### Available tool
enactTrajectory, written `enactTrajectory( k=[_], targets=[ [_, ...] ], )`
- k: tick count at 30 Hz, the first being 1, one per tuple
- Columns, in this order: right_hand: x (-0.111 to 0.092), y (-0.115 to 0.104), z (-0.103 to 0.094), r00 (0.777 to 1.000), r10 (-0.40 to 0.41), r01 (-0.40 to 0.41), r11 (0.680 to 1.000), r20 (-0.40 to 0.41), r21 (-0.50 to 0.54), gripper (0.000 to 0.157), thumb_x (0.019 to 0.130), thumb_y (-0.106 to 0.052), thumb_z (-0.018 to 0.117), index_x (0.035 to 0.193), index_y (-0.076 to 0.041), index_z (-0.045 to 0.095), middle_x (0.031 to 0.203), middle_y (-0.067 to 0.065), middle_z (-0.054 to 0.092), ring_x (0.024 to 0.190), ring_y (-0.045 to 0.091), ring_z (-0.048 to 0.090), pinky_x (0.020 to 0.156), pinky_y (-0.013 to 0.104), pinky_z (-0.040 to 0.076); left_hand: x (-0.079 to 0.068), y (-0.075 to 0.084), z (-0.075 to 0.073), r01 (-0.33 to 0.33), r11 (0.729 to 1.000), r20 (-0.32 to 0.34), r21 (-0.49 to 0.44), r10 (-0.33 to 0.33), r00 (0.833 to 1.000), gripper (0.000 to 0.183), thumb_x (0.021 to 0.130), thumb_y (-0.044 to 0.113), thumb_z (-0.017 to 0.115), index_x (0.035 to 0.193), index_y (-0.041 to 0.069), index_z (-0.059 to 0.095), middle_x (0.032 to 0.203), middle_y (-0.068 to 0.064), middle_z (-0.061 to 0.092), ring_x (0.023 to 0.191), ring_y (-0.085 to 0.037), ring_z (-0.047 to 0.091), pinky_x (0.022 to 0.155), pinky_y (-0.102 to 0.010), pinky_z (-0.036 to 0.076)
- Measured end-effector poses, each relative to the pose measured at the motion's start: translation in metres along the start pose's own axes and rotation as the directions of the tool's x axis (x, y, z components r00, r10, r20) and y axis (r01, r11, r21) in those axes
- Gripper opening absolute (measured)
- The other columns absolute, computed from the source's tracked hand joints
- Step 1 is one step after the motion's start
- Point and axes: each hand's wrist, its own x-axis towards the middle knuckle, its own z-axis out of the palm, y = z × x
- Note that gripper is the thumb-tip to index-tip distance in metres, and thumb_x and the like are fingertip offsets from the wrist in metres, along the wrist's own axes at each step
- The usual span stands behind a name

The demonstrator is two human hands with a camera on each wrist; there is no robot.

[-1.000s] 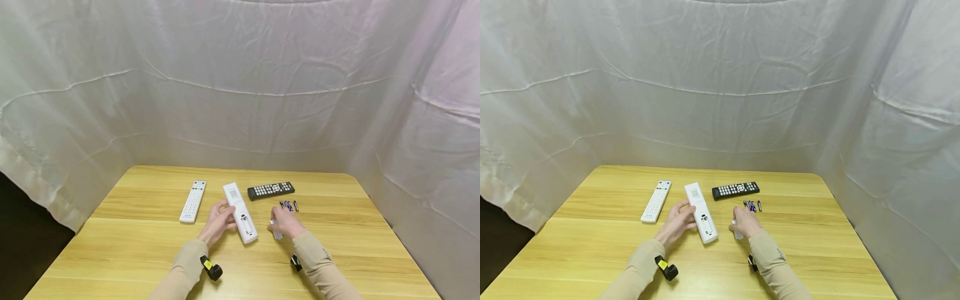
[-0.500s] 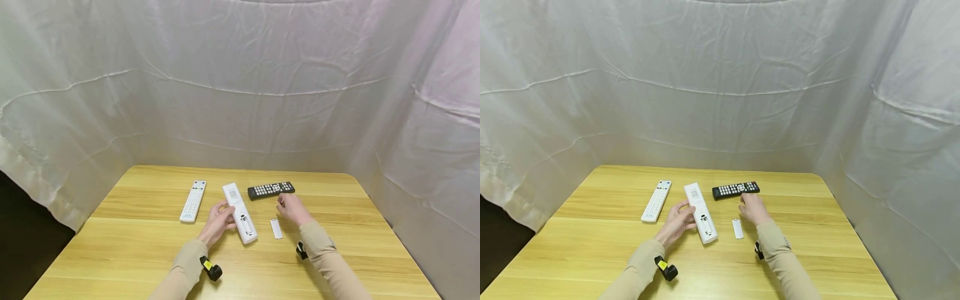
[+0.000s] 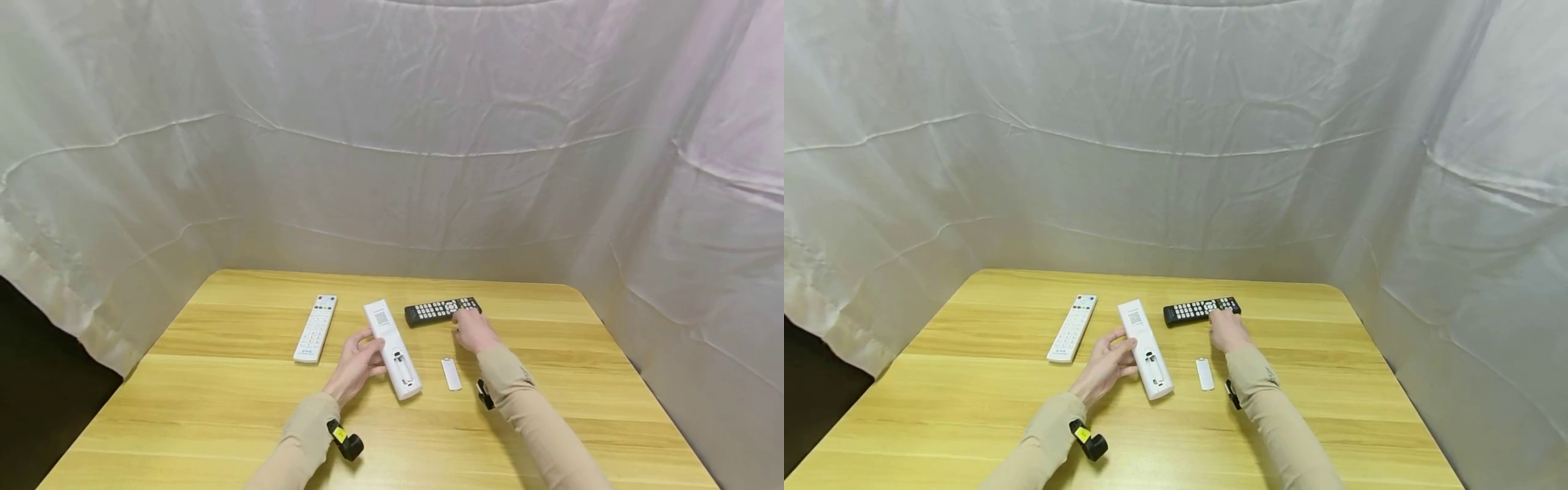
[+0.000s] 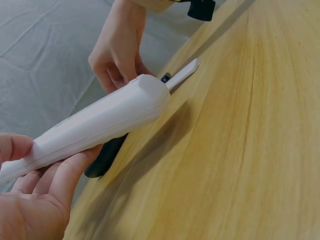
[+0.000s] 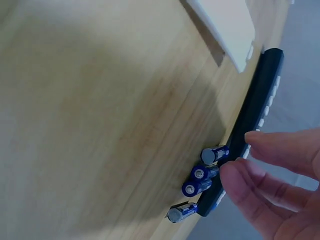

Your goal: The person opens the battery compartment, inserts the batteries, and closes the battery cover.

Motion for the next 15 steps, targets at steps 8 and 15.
enactTrajectory(
  k=[8,15],
  targets=[
    [0.0061,-0.001,0.006,0.998,0.065,-0.064,0.996,0.011,-0.057,0.003,0.088,0.002,0.065,0.088,0.002,0.068,0.089,0.017,0.07,0.078,0.029,0.063,0.068,0.041,0.06,-0.0012,0.0001,0.0005,0.006,1.0,0.001,-0.008,-0.006,1.0,0.049,0.104,0.01,0.048,0.147,-0.006,0.031,0.135,-0.035,0.057,0.1,-0.027,0.073,0.087,-0.041,0.064],
    [0.0086,-0.0004,0.0099,0.998,0.059,-0.059,0.994,0.002,-0.096,0.009,0.085,0.004,0.066,0.078,-0.001,0.063,0.081,0.016,0.068,0.073,0.029,0.062,0.064,0.041,0.059,-0.0016,-0.0002,0.0002,0.01,1.0,0.0,-0.013,-0.01,1.0,0.049,0.104,0.009,0.048,0.147,-0.006,0.031,0.135,-0.036,0.056,0.1,-0.026,0.073,0.087,-0.041,0.064]
  ],
)
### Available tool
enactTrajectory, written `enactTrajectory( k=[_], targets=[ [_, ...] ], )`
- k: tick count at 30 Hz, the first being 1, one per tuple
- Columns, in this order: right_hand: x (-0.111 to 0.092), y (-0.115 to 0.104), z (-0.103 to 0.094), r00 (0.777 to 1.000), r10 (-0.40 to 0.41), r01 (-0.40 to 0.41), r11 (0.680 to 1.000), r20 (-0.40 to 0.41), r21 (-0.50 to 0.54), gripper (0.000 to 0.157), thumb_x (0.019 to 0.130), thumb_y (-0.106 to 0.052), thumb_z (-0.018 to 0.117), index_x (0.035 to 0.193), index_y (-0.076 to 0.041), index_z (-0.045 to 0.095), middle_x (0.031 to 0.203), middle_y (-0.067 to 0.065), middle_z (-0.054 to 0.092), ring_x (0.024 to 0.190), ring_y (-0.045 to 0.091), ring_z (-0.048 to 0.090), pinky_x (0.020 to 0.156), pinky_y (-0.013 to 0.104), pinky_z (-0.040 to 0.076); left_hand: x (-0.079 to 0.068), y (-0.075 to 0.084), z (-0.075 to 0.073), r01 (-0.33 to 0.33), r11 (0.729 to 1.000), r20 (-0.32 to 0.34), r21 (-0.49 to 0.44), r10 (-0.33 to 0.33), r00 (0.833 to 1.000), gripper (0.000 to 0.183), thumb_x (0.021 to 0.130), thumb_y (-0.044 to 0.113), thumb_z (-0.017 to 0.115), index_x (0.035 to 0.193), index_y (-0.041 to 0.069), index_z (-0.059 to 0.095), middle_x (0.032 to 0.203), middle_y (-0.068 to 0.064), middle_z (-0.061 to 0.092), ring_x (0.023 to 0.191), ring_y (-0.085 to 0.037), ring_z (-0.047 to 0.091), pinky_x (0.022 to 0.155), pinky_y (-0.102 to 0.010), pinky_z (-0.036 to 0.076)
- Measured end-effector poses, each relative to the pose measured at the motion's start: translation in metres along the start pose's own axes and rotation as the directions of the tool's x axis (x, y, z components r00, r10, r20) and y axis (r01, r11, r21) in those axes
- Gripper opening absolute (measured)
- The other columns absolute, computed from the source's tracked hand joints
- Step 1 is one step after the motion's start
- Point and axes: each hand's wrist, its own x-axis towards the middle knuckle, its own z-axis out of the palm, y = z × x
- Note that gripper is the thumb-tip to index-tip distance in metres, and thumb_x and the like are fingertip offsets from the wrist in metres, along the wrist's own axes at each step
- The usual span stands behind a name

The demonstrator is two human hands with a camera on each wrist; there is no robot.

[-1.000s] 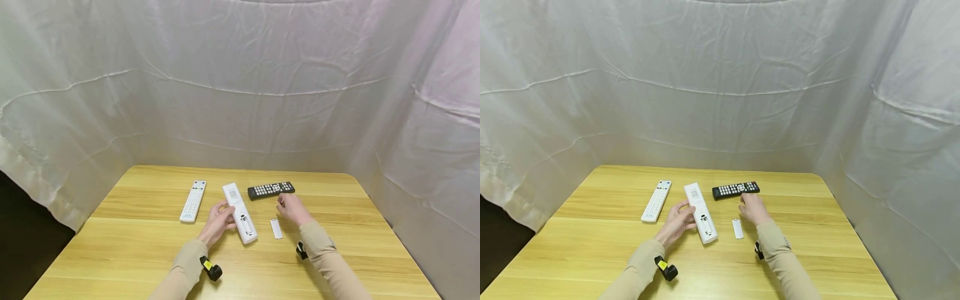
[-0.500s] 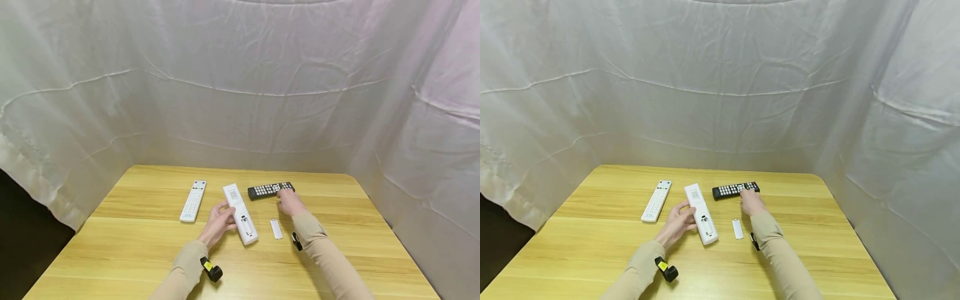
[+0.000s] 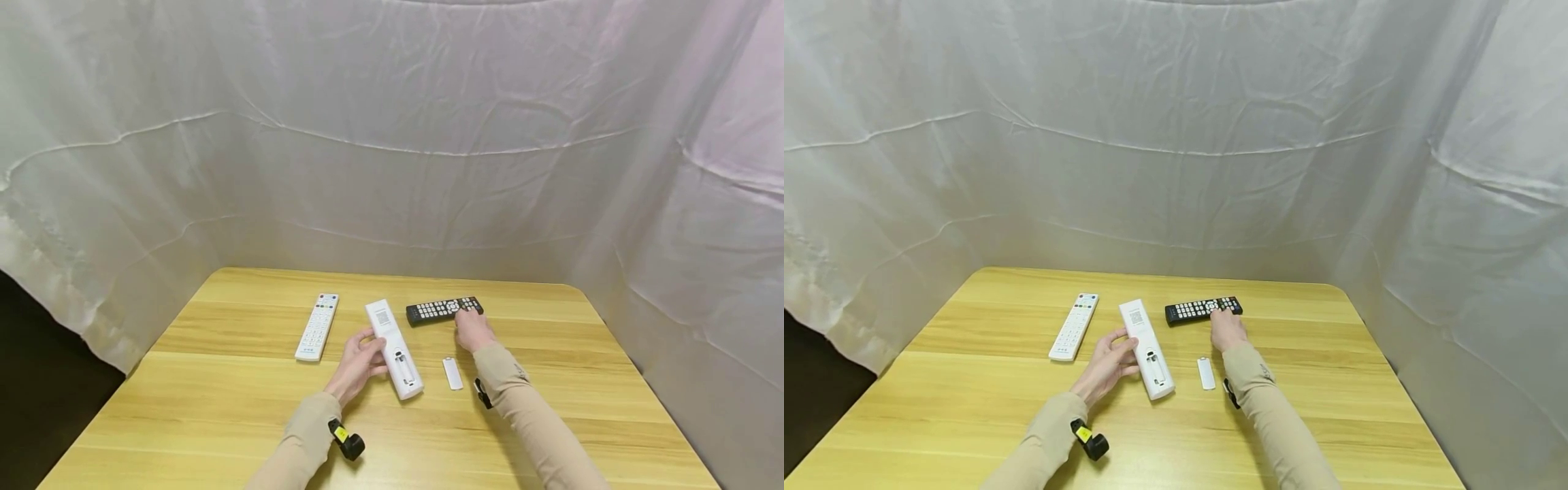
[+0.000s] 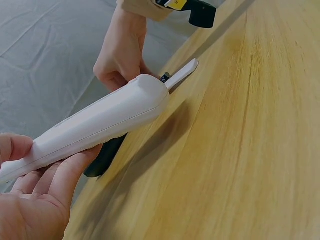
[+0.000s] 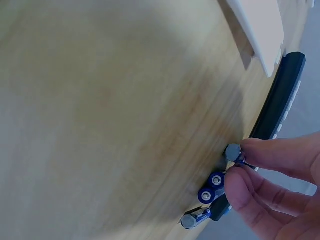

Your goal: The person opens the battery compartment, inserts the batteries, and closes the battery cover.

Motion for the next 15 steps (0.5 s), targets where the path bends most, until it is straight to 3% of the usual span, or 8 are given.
enactTrajectory(
  k=[8,15],
  targets=[
    [-0.0014,-0.0018,0.0012,1.0,-0.006,0.006,1.0,-0.012,-0.008,0.005,0.082,0.006,0.061,0.081,0.002,0.064,0.089,0.025,0.068,0.079,0.04,0.067,0.069,0.048,0.062,0.0004,-0.0004,0.0002,0.0,1.0,-0.003,0.001,0.0,1.0,0.047,0.104,0.009,0.048,0.146,-0.006,0.033,0.134,-0.035,0.057,0.1,-0.026,0.073,0.087,-0.04,0.065],
    [-0.0019,-0.0011,0.0029,1.0,-0.017,0.017,1.0,-0.014,0.008,0.005,0.079,0.005,0.065,0.079,0.001,0.063,0.08,0.019,0.067,0.07,0.032,0.062,0.059,0.04,0.057,-0.0002,-0.0001,0.0005,0.002,1.0,0.002,-0.007,-0.002,1.0,0.048,0.104,0.009,0.047,0.147,-0.006,0.032,0.136,-0.036,0.056,0.103,-0.028,0.073,0.088,-0.041,0.064]
  ],
)
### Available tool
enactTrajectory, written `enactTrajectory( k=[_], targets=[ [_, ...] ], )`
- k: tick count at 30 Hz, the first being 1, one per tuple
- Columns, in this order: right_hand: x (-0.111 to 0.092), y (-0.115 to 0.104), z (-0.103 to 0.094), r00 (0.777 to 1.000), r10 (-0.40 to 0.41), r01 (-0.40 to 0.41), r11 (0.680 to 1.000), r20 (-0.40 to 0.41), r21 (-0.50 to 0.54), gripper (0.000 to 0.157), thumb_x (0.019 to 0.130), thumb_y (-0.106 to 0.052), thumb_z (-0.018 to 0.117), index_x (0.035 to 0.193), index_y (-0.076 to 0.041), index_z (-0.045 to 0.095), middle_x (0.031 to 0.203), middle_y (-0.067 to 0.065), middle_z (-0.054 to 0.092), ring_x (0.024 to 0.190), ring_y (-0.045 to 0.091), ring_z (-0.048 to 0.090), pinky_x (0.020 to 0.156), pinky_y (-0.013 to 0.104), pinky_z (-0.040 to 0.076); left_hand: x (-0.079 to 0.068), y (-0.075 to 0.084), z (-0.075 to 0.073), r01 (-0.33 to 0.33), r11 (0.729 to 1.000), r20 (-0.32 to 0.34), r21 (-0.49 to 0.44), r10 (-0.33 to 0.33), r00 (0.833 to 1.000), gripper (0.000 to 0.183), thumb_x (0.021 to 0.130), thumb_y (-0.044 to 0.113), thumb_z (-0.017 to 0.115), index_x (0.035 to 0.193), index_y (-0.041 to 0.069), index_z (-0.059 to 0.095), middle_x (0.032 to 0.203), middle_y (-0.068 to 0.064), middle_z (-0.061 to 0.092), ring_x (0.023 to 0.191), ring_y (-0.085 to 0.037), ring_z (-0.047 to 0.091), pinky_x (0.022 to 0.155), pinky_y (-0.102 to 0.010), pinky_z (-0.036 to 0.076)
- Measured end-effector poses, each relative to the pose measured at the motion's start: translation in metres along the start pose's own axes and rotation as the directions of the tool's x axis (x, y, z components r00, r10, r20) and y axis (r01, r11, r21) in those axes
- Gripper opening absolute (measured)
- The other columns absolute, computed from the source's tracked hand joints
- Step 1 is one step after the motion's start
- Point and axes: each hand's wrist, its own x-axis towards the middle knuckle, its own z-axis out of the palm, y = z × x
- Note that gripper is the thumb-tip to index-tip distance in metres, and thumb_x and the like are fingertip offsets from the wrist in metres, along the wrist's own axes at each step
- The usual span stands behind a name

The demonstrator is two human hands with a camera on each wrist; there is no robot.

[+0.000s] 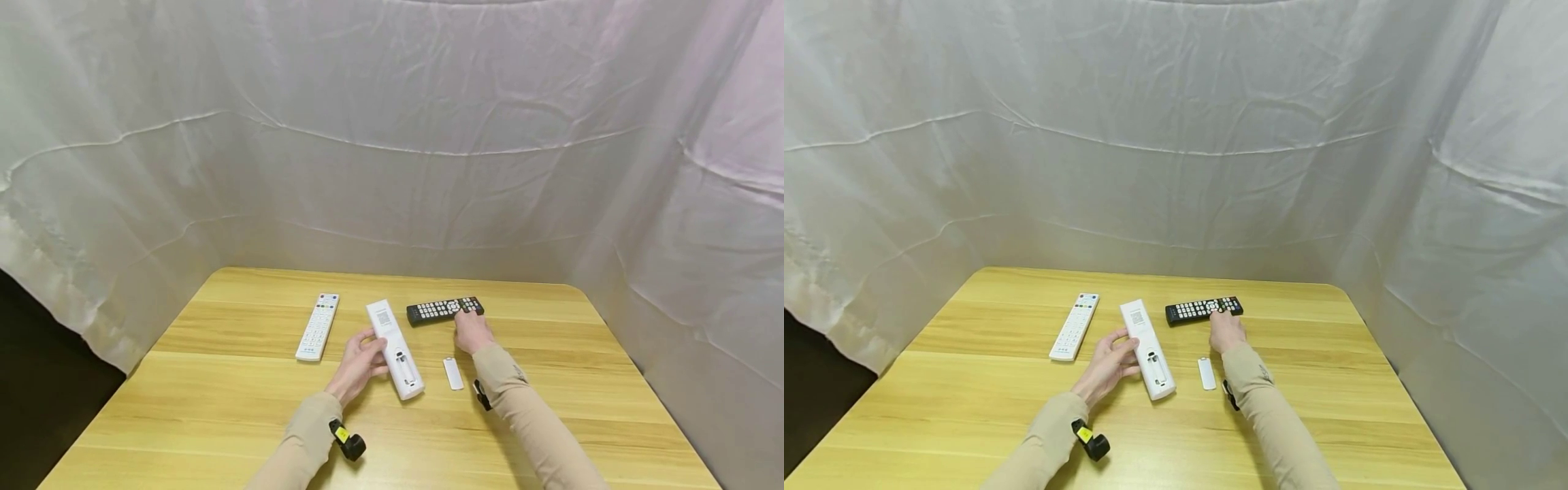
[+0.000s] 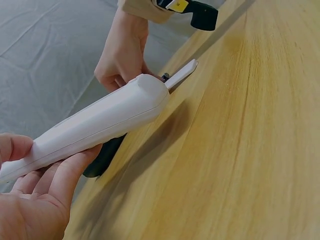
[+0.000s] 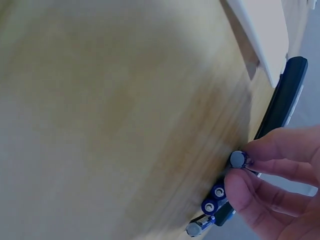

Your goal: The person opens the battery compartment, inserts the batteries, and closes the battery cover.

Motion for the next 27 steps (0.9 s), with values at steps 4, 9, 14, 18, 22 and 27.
enactTrajectory(
  k=[4,9,14,18,22,27],
  targets=[
    [-0.003,0.003,0.001,1.0,0.001,0.0,0.998,-0.013,0.067,0.005,0.078,0.003,0.067,0.08,0.0,0.064,0.077,0.015,0.066,0.069,0.029,0.061,0.061,0.039,0.056,0.0,0.0,0.001,0.003,1.0,-0.001,-0.008,-0.003,1.0,0.049,0.104,0.009,0.048,0.148,-0.006,0.032,0.136,-0.035,0.056,0.104,-0.029,0.073,0.088,-0.04,0.064],
    [-0.011,0.007,-0.001,0.998,0.027,-0.017,0.983,-0.052,0.184,0.021,0.078,-0.001,0.068,0.098,0.002,0.068,0.084,0.018,0.068,0.077,0.03,0.061,0.075,0.046,0.057,0.0,-0.001,0.001,-0.005,1.0,0.003,-0.016,0.005,1.0,0.05,0.104,0.009,0.049,0.149,-0.006,0.031,0.136,-0.035,0.056,0.105,-0.03,0.072,0.087,-0.039,0.064],
    [-0.019,0.006,-0.005,0.996,0.064,-0.042,0.949,-0.061,0.312,0.025,0.081,-0.002,0.068,0.107,0.001,0.067,0.079,0.015,0.069,0.068,0.023,0.06,0.063,0.035,0.053,0.001,-0.001,0.001,-0.012,1.0,0.002,-0.025,0.012,1.0,0.051,0.103,0.009,0.048,0.149,-0.006,0.03,0.137,-0.036,0.054,0.106,-0.03,0.072,0.088,-0.04,0.064],
    [-0.028,0.002,-0.008,0.994,0.085,-0.051,0.908,-0.063,0.417,0.029,0.082,-0.002,0.067,0.11,-0.001,0.067,0.085,0.013,0.072,0.07,0.019,0.063,0.06,0.027,0.052,0.002,-0.002,0.001,-0.009,0.999,-0.004,-0.034,0.009,1.0,0.052,0.103,0.009,0.049,0.149,-0.006,0.03,0.138,-0.036,0.054,0.108,-0.03,0.071,0.09,-0.04,0.064],
    [-0.038,-0.008,-0.011,0.993,0.083,-0.03,0.863,-0.084,0.505,0.031,0.081,-0.002,0.065,0.112,-0.004,0.068,0.088,0.011,0.072,0.074,0.019,0.065,0.063,0.026,0.053,0.002,-0.002,0.002,-0.007,0.999,-0.011,-0.044,0.007,1.0,0.052,0.103,0.01,0.049,0.149,-0.005,0.031,0.139,-0.035,0.054,0.108,-0.029,0.072,0.089,-0.04,0.064],
    [-0.049,-0.021,-0.014,0.989,0.051,0.043,0.794,-0.137,0.607,0.024,0.084,-0.002,0.068,0.108,-0.006,0.068,0.087,0.01,0.073,0.075,0.016,0.067,0.067,0.025,0.058,0.002,-0.002,0.004,-0.012,0.998,-0.013,-0.055,0.012,1.0,0.053,0.103,0.011,0.05,0.149,-0.006,0.03,0.138,-0.035,0.055,0.106,-0.028,0.072,0.087,-0.038,0.064]
  ],
)
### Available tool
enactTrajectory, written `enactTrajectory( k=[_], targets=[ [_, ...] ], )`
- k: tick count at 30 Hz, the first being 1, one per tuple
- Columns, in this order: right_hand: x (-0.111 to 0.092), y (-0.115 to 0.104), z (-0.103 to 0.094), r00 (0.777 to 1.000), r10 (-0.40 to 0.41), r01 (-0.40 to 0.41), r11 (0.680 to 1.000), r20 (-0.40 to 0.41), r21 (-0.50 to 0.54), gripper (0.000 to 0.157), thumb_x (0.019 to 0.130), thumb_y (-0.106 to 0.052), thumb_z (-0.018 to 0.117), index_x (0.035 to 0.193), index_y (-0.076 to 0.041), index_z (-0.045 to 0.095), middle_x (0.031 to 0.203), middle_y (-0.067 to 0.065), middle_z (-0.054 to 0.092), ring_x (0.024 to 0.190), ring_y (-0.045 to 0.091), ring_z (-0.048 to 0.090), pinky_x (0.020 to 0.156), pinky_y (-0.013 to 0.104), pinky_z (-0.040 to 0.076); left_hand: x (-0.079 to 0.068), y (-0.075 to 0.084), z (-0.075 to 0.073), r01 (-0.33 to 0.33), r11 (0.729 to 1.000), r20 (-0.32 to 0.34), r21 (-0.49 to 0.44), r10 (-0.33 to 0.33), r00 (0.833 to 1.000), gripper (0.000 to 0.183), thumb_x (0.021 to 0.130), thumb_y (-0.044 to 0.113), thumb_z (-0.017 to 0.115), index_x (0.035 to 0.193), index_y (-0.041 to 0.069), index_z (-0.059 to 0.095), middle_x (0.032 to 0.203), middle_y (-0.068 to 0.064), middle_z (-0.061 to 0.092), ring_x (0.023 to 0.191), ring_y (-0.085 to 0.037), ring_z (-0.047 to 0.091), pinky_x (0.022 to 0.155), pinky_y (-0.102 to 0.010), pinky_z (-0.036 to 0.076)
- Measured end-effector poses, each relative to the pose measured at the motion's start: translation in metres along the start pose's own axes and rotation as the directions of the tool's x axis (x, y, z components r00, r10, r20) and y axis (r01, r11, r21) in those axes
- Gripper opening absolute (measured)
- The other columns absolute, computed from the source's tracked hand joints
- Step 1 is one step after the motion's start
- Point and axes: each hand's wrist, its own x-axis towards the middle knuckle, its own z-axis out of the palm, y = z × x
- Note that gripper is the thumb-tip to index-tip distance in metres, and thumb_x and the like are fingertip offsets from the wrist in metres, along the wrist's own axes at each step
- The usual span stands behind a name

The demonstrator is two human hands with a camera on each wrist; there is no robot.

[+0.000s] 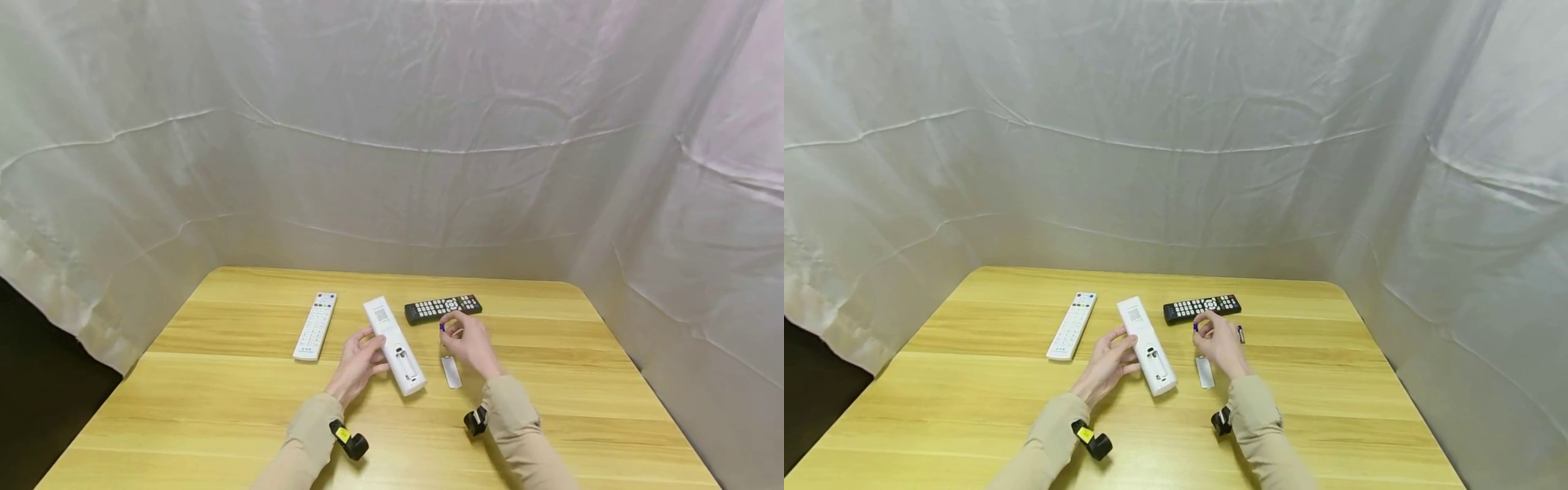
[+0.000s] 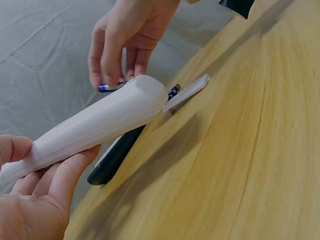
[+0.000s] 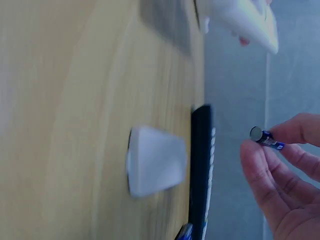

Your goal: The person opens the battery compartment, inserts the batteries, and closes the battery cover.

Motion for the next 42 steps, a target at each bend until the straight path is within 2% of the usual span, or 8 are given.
enactTrajectory(
  k=[6,10,17,20,26,35,42],
  targets=[
    [-0.011,-0.012,0.008,0.997,-0.059,0.065,0.987,-0.039,0.149,0.026,0.088,-0.002,0.07,0.113,-0.004,0.068,0.091,0.015,0.075,0.077,0.017,0.071,0.068,0.018,0.06,0.0,0.001,0.002,-0.003,1.0,-0.005,-0.011,0.003,1.0,0.053,0.103,0.011,0.05,0.149,-0.006,0.029,0.138,-0.035,0.055,0.106,-0.028,0.072,0.086,-0.038,0.065],
    [-0.019,-0.016,0.015,0.993,-0.097,0.108,0.971,-0.062,0.212,0.025,0.089,-0.002,0.071,0.113,-0.005,0.067,0.091,0.015,0.074,0.076,0.018,0.071,0.069,0.017,0.061,-0.001,0.002,0.003,-0.005,1.0,-0.01,-0.013,0.005,1.0,0.053,0.103,0.01,0.049,0.149,-0.006,0.029,0.138,-0.035,0.055,0.104,-0.026,0.073,0.085,-0.038,0.065],
    [-0.031,-0.022,0.018,0.989,-0.128,0.144,0.949,-0.074,0.279,0.025,0.089,0.0,0.071,0.114,-0.003,0.066,0.092,0.017,0.073,0.079,0.03,0.074,0.07,0.019,0.062,-0.002,0.004,0.005,-0.009,1.0,-0.029,-0.01,0.009,1.0,0.053,0.102,0.009,0.05,0.149,-0.006,0.029,0.137,-0.035,0.056,0.101,-0.025,0.073,0.084,-0.037,0.065],
    [-0.034,-0.023,0.02,0.988,-0.133,0.152,0.946,-0.083,0.286,0.025,0.089,0.001,0.071,0.113,-0.003,0.066,0.093,0.018,0.073,0.079,0.027,0.074,0.071,0.019,0.062,-0.002,0.004,0.006,-0.02,1.0,-0.035,-0.006,0.019,0.999,0.052,0.102,0.009,0.05,0.148,-0.006,0.031,0.136,-0.035,0.056,0.101,-0.025,0.073,0.084,-0.037,0.065],
    [-0.037,-0.023,0.024,0.986,-0.144,0.161,0.947,-0.079,0.279,0.027,0.087,0.002,0.073,0.112,-0.005,0.066,0.094,0.016,0.073,0.077,0.016,0.072,0.071,0.018,0.062,-0.003,0.006,0.007,-0.024,1.0,-0.043,-0.003,0.024,0.999,0.051,0.102,0.009,0.051,0.146,-0.007,0.032,0.133,-0.034,0.059,0.099,-0.023,0.074,0.082,-0.036,0.065],
    [-0.04,-0.028,0.031,0.967,-0.244,0.254,0.949,-0.073,0.189,0.027,0.086,0.003,0.072,0.112,-0.003,0.067,0.096,0.016,0.075,0.085,0.028,0.074,0.076,0.018,0.061,-0.005,0.007,0.009,-0.028,0.999,-0.052,0.021,0.029,0.998,0.049,0.102,0.01,0.051,0.145,-0.007,0.034,0.134,-0.034,0.059,0.1,-0.024,0.073,0.079,-0.033,0.065],
    [-0.043,-0.033,0.037,0.949,-0.315,0.317,0.946,-0.031,0.066,0.028,0.085,0.004,0.072,0.112,-0.002,0.066,0.092,0.015,0.075,0.081,0.023,0.073,0.074,0.016,0.06,-0.006,0.007,0.011,-0.035,0.999,-0.069,0.029,0.037,0.997,0.05,0.102,0.01,0.052,0.145,-0.006,0.033,0.135,-0.034,0.058,0.101,-0.025,0.073,0.082,-0.035,0.065]
  ],
)
